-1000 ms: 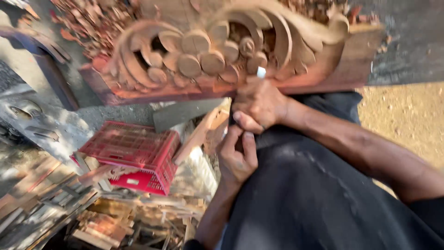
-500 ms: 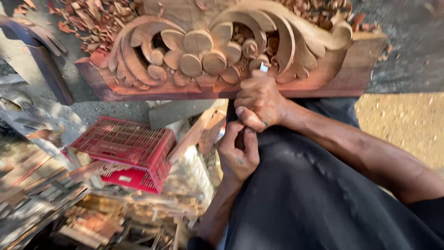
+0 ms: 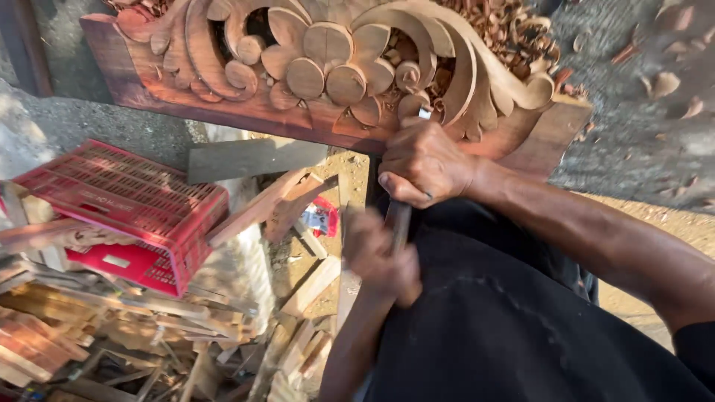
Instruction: The person carves intricate floral designs into a piece of wood using various chisels.
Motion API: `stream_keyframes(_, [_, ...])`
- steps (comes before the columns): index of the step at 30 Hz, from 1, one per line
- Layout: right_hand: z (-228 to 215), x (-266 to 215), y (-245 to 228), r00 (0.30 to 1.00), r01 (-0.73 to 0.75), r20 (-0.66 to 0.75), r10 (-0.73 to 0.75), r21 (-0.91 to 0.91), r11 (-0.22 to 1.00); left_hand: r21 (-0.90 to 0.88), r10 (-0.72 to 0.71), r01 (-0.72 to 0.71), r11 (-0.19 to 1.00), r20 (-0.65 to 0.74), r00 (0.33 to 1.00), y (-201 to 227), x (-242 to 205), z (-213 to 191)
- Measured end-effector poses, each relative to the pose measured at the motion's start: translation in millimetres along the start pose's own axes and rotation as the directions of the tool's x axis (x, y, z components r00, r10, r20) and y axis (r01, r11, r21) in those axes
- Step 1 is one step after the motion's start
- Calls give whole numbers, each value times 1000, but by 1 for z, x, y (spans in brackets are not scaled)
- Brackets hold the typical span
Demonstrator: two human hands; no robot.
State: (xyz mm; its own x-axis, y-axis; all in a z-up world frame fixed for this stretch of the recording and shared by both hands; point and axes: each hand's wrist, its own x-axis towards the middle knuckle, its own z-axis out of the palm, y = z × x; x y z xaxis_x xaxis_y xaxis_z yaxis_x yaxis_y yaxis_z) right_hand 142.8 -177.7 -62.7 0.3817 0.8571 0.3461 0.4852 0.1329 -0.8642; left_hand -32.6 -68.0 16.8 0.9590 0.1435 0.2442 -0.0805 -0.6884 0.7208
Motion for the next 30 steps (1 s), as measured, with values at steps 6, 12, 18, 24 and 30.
stream_keyframes(6, [-1, -6, 8, 1000, 16, 23, -17, 42, 999, -289, -395, 304, 908, -344, 852, 48, -16, -1])
stream_keyframes(12, [-1, -6, 15, 996, 76, 50, -76, -14, 997, -182, -296, 247, 952, -329, 897, 35, 23, 28])
stream_keyframes(18, [-22, -23, -7, 995, 12, -92, -39, -277, 961, 47, -390, 394, 918, -84, 917, 37, 33, 19])
stream_keyframes(24, [-2, -20, -20, 988, 37, 155, -24, -76, 996, -582, -608, 678, 449, 357, 709, 47, 22, -1])
stream_keyframes(30, [-9, 14, 11, 936, 100, 333, -112, 52, 994, -540, -711, 697, 471, 235, 663, 20, 7, 11])
